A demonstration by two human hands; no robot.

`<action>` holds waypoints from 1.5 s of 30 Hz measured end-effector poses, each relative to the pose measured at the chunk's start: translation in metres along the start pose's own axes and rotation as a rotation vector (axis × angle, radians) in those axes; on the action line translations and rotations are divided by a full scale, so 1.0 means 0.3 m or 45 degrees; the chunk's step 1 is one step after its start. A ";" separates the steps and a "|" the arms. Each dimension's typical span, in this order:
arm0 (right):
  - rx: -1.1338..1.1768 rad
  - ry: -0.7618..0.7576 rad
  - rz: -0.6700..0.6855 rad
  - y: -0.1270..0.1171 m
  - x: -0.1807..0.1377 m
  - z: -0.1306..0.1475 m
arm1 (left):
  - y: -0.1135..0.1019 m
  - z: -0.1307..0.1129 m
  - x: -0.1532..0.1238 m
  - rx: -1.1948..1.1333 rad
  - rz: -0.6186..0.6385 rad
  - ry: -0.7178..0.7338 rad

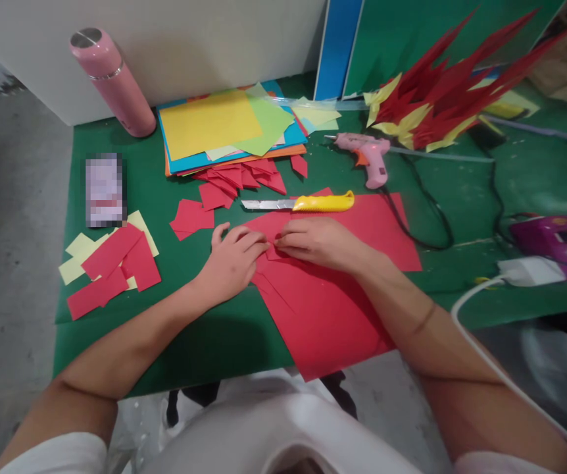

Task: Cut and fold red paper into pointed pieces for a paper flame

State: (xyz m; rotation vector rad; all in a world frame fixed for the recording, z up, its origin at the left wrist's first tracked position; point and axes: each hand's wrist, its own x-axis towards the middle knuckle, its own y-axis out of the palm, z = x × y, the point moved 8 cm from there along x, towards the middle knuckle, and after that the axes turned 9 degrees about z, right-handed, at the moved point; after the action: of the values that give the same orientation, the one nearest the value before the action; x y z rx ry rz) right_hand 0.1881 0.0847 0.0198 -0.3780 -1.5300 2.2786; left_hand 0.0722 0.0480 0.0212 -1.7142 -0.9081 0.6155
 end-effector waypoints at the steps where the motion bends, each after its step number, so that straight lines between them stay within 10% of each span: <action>1: -0.003 0.005 0.003 0.001 0.000 -0.002 | 0.000 0.000 0.000 0.006 0.001 -0.004; 45: -0.287 -0.081 -0.037 -0.059 -0.018 0.017 | -0.010 0.002 -0.006 0.097 -0.093 0.000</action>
State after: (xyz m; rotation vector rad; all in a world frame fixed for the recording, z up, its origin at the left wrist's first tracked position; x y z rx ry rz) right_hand 0.1936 0.0840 0.0382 -0.3436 -1.8192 2.1206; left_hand 0.0698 0.0472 0.0237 -1.6062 -0.9318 0.5940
